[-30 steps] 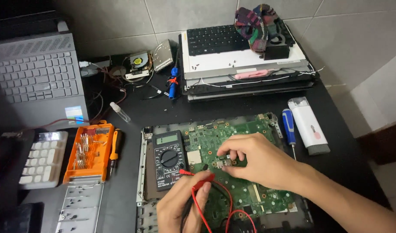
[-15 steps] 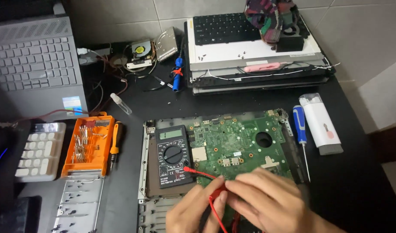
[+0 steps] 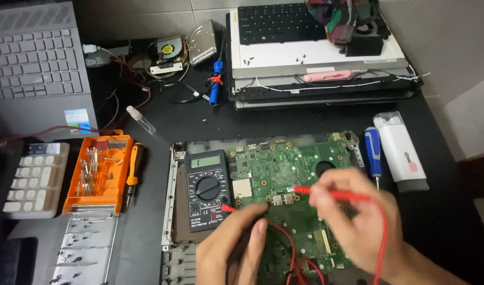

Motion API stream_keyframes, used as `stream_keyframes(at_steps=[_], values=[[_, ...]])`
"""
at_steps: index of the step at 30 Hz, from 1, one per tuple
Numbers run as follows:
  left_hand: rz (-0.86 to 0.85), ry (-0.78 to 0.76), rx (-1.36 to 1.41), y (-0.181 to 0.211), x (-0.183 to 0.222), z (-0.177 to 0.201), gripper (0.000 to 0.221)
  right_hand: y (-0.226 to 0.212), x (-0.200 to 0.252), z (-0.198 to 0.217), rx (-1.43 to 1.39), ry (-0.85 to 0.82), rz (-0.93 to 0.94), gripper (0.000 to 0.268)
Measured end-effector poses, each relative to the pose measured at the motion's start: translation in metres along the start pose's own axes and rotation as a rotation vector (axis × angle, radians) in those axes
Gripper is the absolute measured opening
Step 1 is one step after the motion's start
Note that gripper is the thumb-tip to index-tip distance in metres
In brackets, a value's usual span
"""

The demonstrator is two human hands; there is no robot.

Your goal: Using a digital multimeter to probe components on a laptop motherboard for diagnostic purposes.

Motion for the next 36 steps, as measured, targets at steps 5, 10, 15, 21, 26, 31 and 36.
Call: stream_keyframes(at_steps=[5, 10, 15, 21, 26, 31, 36], values=[[0.428, -0.099, -0.027, -0.030, 0.004, -0.015, 0.015, 0.042, 0.008, -0.019, -0.231, -0.082, -0.639, 0.022], [0.282, 0.099, -0.083, -0.023, 0.003, -0.015, 0.012, 0.051, 0.015, -0.022, -0.225, -0.090, -0.609, 0.023], [0.079, 0.226, -0.154, -0.006, -0.005, -0.011, 0.008, 0.047, 0.014, -0.023, -0.241, -0.105, -0.535, 0.023], [0.192, 0.221, -0.231, -0.010, 0.001, -0.013, 0.017, 0.039, 0.013, -0.024, -0.194, -0.107, -0.508, 0.024], [0.092, 0.226, -0.189, -0.010, -0.001, -0.016, 0.015, 0.038, 0.014, -0.030, -0.139, -0.165, -0.470, 0.026], [0.050, 0.200, -0.179, -0.011, -0.001, -0.016, 0.014, 0.034, 0.013, -0.031, -0.096, -0.174, -0.422, 0.021], [0.025, 0.212, -0.153, -0.011, -0.002, -0.016, 0.010, 0.034, 0.015, -0.032, -0.105, -0.180, -0.434, 0.022]])
Point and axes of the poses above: each hand's wrist, its own x-axis away from the middle knuckle, its own z-axis out of the back of the hand, y = z × x, the point moved 6 cm from there along -x, towards the middle knuckle, and after that the axes turned 8 degrees about y, right-handed, at the moved point
